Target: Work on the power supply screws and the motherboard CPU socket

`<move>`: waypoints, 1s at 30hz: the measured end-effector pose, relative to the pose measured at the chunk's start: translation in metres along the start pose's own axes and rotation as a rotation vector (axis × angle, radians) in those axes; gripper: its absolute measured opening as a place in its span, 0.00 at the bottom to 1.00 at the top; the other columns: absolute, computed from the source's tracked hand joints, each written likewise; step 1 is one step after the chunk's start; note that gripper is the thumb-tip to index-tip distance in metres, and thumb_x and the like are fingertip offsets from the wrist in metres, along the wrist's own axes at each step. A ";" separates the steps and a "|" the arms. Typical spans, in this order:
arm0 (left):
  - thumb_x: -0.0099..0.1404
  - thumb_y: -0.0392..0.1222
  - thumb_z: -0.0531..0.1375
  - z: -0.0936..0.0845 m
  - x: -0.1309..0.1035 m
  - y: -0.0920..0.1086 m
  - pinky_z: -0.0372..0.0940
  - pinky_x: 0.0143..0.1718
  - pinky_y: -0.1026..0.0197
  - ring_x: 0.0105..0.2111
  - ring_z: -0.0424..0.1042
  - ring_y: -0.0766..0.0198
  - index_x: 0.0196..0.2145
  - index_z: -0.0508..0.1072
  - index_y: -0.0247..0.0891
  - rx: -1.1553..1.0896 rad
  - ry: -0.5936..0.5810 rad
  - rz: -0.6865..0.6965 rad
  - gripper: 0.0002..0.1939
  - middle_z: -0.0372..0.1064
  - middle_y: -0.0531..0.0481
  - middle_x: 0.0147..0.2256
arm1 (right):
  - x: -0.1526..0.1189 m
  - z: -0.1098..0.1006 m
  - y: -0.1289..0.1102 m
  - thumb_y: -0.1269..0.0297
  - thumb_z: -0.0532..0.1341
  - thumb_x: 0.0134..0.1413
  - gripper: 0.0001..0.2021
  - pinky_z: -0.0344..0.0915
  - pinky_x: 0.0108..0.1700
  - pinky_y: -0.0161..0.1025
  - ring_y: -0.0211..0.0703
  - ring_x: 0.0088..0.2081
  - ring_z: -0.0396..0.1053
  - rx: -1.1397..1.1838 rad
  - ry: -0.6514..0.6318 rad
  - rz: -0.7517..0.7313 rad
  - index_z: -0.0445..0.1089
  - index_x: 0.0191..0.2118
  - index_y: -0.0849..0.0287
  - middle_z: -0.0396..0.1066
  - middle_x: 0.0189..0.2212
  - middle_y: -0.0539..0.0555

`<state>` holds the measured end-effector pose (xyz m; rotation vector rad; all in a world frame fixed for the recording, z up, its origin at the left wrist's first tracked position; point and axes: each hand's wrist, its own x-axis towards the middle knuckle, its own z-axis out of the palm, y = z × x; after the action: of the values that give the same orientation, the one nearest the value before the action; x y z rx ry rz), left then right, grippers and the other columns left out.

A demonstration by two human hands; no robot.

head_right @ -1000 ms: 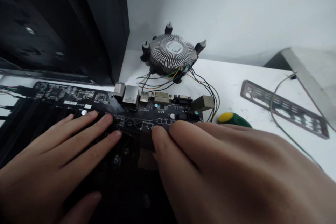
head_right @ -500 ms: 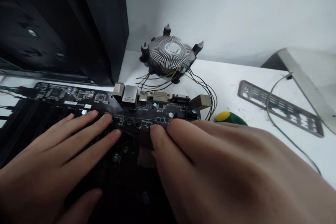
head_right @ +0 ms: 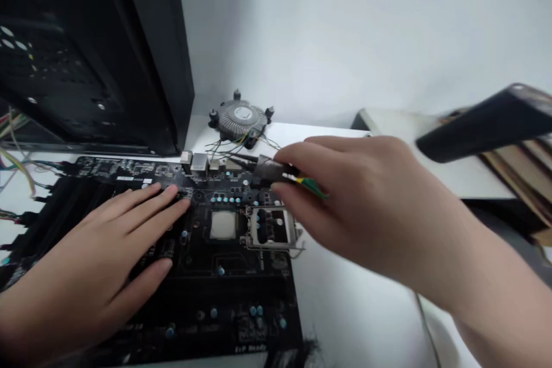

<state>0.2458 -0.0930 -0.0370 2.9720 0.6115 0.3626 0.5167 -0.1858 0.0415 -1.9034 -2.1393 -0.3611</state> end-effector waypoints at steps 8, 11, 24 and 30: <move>0.70 0.53 0.44 -0.001 0.001 -0.006 0.62 0.59 0.32 0.64 0.59 0.41 0.64 0.64 0.31 -0.083 -0.087 -0.122 0.33 0.60 0.39 0.63 | -0.031 -0.007 0.051 0.56 0.54 0.52 0.14 0.57 0.32 0.40 0.46 0.29 0.67 -0.077 -0.127 0.545 0.71 0.34 0.59 0.71 0.26 0.55; 0.70 0.55 0.42 -0.006 0.003 -0.008 0.57 0.63 0.33 0.65 0.57 0.41 0.65 0.62 0.29 -0.163 -0.120 -0.168 0.35 0.59 0.39 0.64 | -0.040 0.011 0.066 0.58 0.54 0.55 0.13 0.60 0.36 0.40 0.49 0.35 0.70 -0.051 -0.192 0.588 0.72 0.38 0.59 0.74 0.32 0.57; 0.70 0.69 0.37 -0.055 -0.004 -0.028 0.50 0.67 0.41 0.66 0.57 0.48 0.64 0.63 0.34 -0.813 0.021 -0.370 0.43 0.59 0.39 0.64 | -0.047 0.063 0.084 0.60 0.56 0.56 0.13 0.65 0.39 0.42 0.49 0.38 0.71 0.079 -0.254 0.462 0.76 0.39 0.57 0.73 0.37 0.57; 0.66 0.71 0.48 -0.069 -0.023 -0.017 0.61 0.63 0.47 0.60 0.67 0.49 0.55 0.71 0.31 -1.106 0.207 -0.401 0.40 0.69 0.36 0.57 | -0.048 0.062 0.080 0.63 0.56 0.56 0.12 0.65 0.38 0.41 0.47 0.37 0.72 0.076 -0.246 0.442 0.77 0.38 0.58 0.75 0.37 0.58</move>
<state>0.2015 -0.0841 0.0224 1.7360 0.6908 0.6849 0.5997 -0.1998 -0.0316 -2.3965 -1.7540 0.0454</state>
